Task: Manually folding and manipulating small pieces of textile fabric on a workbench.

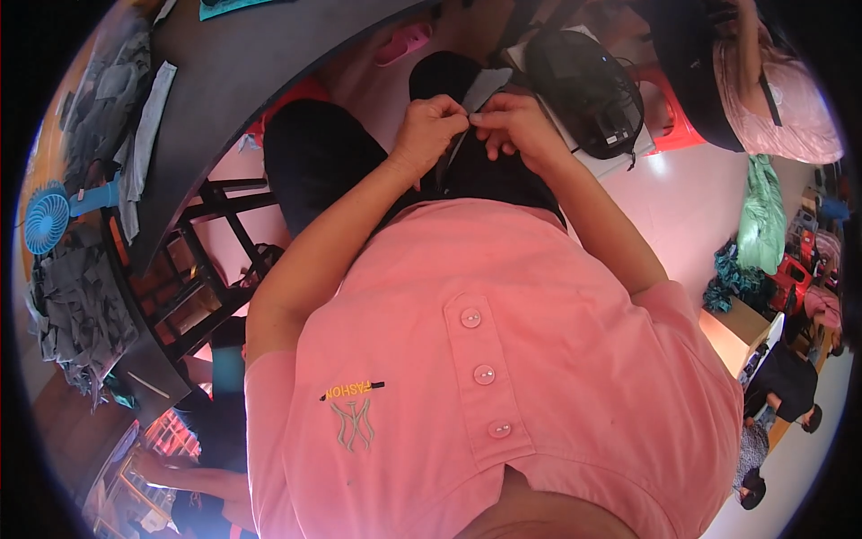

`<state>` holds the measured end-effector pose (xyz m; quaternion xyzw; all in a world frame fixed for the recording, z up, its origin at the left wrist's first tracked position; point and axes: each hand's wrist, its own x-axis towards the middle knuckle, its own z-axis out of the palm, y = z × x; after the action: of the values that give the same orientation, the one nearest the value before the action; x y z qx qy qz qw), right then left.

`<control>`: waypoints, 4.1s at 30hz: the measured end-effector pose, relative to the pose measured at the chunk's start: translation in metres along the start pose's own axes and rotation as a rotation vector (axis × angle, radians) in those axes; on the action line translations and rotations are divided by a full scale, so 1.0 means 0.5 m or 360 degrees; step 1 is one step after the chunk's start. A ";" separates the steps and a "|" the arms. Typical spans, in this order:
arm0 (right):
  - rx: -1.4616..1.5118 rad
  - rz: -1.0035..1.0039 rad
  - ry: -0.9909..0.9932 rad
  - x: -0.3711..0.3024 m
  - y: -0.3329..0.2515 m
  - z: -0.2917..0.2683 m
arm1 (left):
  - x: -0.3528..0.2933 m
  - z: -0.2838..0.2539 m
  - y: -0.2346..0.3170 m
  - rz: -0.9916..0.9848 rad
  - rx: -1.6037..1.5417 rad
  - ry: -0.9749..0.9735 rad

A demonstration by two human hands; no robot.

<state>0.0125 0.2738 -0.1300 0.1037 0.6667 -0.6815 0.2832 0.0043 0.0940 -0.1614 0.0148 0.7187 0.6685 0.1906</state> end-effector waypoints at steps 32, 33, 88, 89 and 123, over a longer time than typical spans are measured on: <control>-0.0136 -0.0227 0.0012 -0.004 -0.013 0.040 | -0.042 -0.028 0.010 -0.0070 -0.0562 0.0117; -0.0203 -0.0216 -0.0013 -0.005 -0.016 0.042 | -0.045 -0.031 0.010 -0.0052 -0.0520 0.0103; -0.0065 -0.0531 0.0098 -0.020 -0.039 0.099 | -0.100 -0.050 0.051 0.0149 -0.0541 0.0142; -0.0042 -0.0519 0.0105 -0.022 -0.042 0.101 | -0.101 -0.054 0.052 0.0226 -0.0387 0.0184; 0.0107 -0.0571 0.0198 -0.021 -0.027 0.112 | -0.121 -0.015 0.005 0.0318 0.0046 0.0619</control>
<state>0.0271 0.2216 -0.1082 0.0344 0.6676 -0.7353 0.1118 0.0575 0.0706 -0.1432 -0.0406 0.7464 0.6640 -0.0189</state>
